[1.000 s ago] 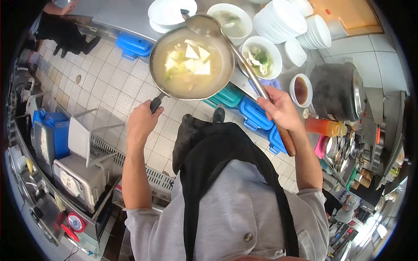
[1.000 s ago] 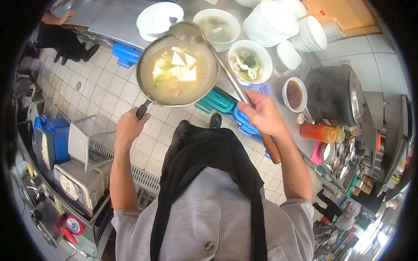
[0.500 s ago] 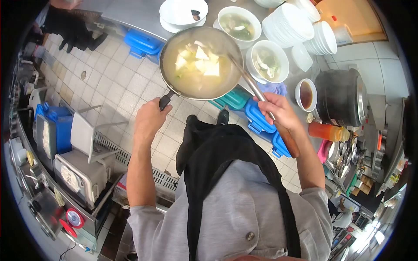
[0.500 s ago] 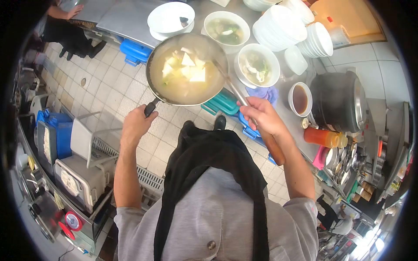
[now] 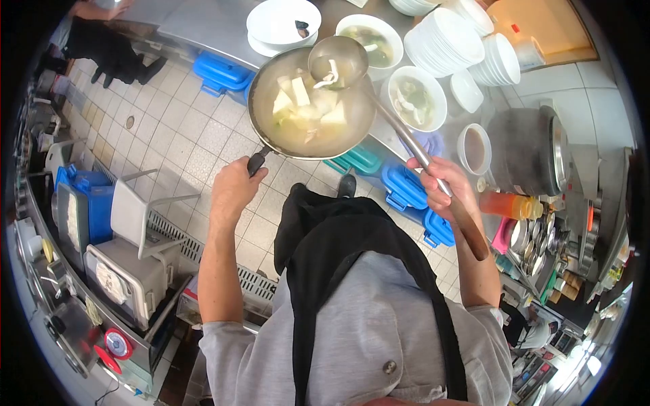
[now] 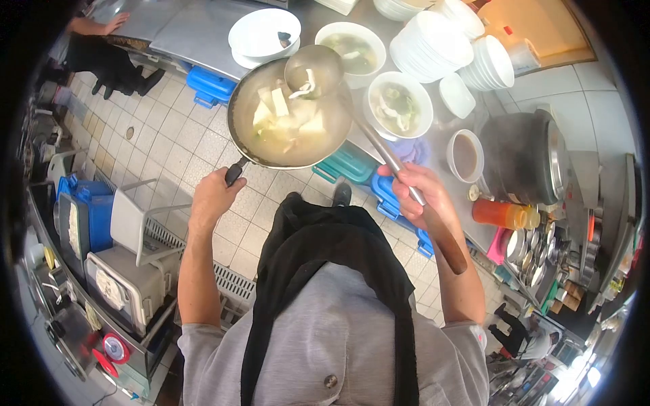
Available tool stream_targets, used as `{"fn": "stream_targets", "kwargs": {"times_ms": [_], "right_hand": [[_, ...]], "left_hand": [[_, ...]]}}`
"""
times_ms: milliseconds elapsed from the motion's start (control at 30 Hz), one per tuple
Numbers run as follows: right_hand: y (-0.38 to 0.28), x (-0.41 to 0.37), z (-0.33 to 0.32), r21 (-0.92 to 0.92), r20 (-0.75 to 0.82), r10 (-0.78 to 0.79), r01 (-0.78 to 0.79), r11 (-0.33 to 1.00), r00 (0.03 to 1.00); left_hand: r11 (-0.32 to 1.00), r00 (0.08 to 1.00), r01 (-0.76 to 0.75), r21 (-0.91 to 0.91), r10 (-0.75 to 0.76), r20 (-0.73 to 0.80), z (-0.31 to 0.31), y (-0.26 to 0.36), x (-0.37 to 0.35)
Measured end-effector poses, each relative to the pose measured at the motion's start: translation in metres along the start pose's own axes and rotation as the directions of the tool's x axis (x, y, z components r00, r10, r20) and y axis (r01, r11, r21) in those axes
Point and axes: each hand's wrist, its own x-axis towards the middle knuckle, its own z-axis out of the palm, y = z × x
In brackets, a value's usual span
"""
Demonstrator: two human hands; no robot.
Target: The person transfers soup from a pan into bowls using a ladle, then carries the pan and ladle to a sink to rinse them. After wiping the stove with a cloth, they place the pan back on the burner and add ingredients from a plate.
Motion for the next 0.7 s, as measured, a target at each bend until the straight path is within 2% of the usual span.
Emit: {"fn": "stream_targets", "kwargs": {"times_ms": [133,267,300,467,533,567,600,633,667,700], "right_hand": [[-0.004,-0.007,-0.005,0.182,0.037,-0.009,0.002,0.983,0.999],[-0.013,-0.007,-0.007,0.250,0.041,-0.063,0.051,0.967,0.997],[-0.014,-0.003,-0.012,0.318,0.086,-0.072,0.041,0.947,0.994],[-0.030,0.024,-0.010,0.352,0.017,-0.123,0.109,0.930,0.992],[-0.036,0.041,-0.004,-0.001,-0.147,-0.214,0.216,0.976,0.966],[-0.038,0.049,-0.003,-0.001,-0.149,-0.216,0.219,0.976,0.965],[-0.040,0.056,-0.002,-0.261,-0.204,-0.241,0.185,0.947,0.949],[-0.041,0.060,-0.002,-0.500,-0.249,-0.277,0.122,0.857,0.928],[-0.038,0.062,-0.006,-0.500,-0.249,-0.277,0.122,0.857,0.928],[-0.033,0.065,-0.012,-0.586,-0.229,-0.342,0.152,0.796,0.911]], "left_hand": [[1.000,1.000,0.021,-0.004,-0.021,0.002,0.000,0.002,-0.001],[1.000,0.999,0.029,0.009,-0.030,0.037,-0.003,0.006,-0.001],[1.000,0.999,0.022,0.005,-0.022,0.040,-0.003,0.006,-0.001],[0.998,0.998,0.051,0.020,-0.052,0.046,-0.002,0.006,-0.001],[0.999,0.999,0.034,0.006,-0.034,0.026,0.003,0.002,0.001],[1.000,1.000,0.029,-0.003,-0.029,0.005,0.005,0.000,0.001],[1.000,1.000,0.028,-0.004,-0.028,0.003,0.005,0.000,0.000],[1.000,1.000,0.026,-0.001,-0.026,0.002,0.004,0.000,0.000],[1.000,1.000,0.025,0.001,-0.025,0.000,0.004,0.000,-0.001],[1.000,1.000,0.026,0.001,-0.026,0.000,0.004,0.000,-0.001]]}}
